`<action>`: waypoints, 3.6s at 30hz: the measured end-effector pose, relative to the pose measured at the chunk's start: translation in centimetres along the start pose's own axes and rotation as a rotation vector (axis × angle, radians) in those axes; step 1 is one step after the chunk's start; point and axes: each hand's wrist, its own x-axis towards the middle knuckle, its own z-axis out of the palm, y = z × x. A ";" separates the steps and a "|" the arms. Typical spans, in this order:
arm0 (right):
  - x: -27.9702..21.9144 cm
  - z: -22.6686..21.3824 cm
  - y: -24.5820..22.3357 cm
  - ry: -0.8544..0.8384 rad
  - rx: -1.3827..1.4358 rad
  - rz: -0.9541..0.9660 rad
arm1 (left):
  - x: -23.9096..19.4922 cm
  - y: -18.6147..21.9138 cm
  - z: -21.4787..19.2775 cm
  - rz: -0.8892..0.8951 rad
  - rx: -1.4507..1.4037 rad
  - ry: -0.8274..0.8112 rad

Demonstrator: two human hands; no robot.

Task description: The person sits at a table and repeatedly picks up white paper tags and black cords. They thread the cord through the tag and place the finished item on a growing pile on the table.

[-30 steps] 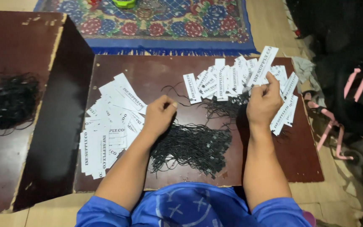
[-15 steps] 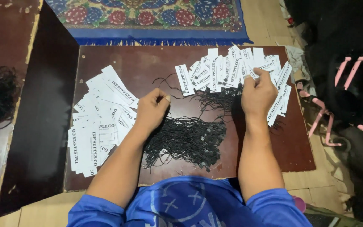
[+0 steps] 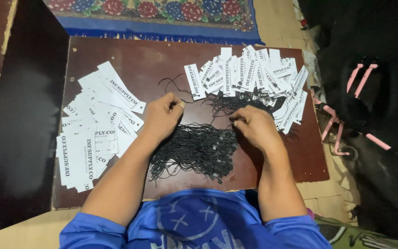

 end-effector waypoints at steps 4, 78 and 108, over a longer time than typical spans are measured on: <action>-0.4 3.4 3.7 0.067 -0.102 -0.026 | 0.0 -0.3 0.2 0.014 -0.003 0.007; 3.9 4.6 3.5 0.231 0.842 -0.144 | -1.8 2.6 0.2 -0.030 -0.663 -0.403; 3.7 7.8 3.5 0.110 1.233 -0.261 | -1.9 0.8 2.4 0.429 -0.110 0.001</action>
